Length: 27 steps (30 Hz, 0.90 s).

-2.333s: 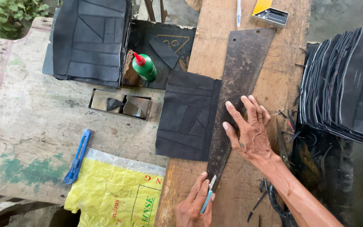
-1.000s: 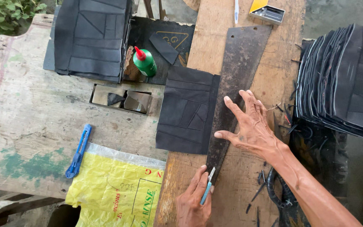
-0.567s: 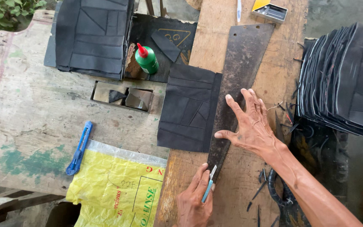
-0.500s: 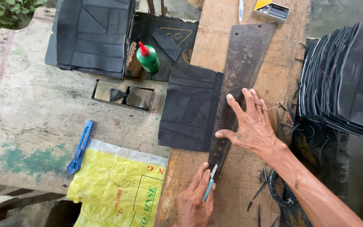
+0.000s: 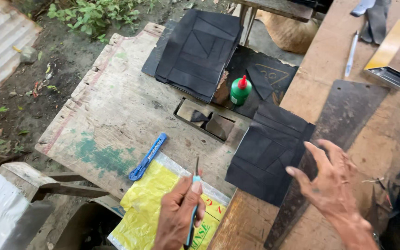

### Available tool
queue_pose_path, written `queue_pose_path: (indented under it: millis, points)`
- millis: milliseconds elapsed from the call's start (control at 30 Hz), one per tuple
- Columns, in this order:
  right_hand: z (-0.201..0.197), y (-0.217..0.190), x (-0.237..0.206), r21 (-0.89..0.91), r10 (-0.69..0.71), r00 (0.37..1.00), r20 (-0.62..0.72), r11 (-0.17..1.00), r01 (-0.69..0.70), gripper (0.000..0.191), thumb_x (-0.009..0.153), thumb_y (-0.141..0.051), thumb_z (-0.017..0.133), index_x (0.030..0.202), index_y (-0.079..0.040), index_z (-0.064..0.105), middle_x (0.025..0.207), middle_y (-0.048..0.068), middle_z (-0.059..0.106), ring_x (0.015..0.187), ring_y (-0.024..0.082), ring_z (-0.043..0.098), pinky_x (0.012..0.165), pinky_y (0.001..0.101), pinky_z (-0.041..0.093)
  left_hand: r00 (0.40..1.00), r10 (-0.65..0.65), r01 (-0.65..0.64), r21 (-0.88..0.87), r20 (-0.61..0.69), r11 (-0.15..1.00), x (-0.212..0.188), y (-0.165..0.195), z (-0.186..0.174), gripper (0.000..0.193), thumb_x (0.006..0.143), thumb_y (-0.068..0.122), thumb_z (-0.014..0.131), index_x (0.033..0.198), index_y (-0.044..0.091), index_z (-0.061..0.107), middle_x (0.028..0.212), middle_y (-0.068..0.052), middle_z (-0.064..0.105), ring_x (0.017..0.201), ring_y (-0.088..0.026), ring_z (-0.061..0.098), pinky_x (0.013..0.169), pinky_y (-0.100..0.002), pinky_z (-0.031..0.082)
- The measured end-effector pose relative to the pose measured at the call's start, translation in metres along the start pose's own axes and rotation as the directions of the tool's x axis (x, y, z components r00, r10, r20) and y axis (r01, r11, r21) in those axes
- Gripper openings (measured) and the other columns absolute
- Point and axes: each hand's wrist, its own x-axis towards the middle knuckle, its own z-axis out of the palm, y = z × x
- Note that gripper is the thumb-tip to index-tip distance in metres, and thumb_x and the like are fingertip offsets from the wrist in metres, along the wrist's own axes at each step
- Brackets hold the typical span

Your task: The person uses a utility knife to cut a black material piece on a wooden workbench, then switches to scissors to trim the edges. The person stacks the finished piece with others and repeats the cutting process on a new piece.

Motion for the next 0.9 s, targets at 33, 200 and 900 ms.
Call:
queue_pose_path:
  millis: [33,200,900]
  points:
    - [0.009,-0.013,0.007,0.088,-0.048,0.998,-0.037,0.995,0.051,0.064,0.074,-0.040,0.080,0.128,-0.008,0.066,0.134,0.018,0.059,0.129,0.036,0.053,0.111,0.0517,0.038,0.995,0.098,-0.098,-0.006,0.028,0.995,0.005,0.011,-0.003,0.037,0.096,0.023,0.063,0.124,-0.001,0.070,0.068,-0.002,0.056,0.050,-0.008,0.054,0.041,-0.025,0.044]
    - [0.063,-0.072,0.052,0.362,-0.239,0.949,-0.204,0.883,0.300,0.014,0.085,-0.006,0.075,0.098,-0.005,0.075,0.099,0.010,0.073,0.102,0.027,0.068,0.094,0.0403,0.051,0.997,0.052,-0.050,-0.047,0.051,0.998,0.067,0.021,0.018,0.037,0.100,0.024,0.068,0.099,-0.013,0.074,0.072,-0.013,0.067,0.057,-0.016,0.067,0.048,-0.030,0.057]
    - [0.100,-0.092,0.102,0.536,-0.168,0.960,-0.223,0.802,0.264,0.009,0.080,-0.003,0.079,0.088,-0.006,0.077,0.085,0.005,0.071,0.080,0.021,0.060,0.073,0.0328,0.050,0.987,-0.156,0.153,0.065,0.031,0.986,0.137,-0.011,0.011,0.040,0.100,0.031,0.063,0.076,0.000,0.067,0.055,-0.004,0.058,0.041,-0.008,0.052,0.035,-0.024,0.037]
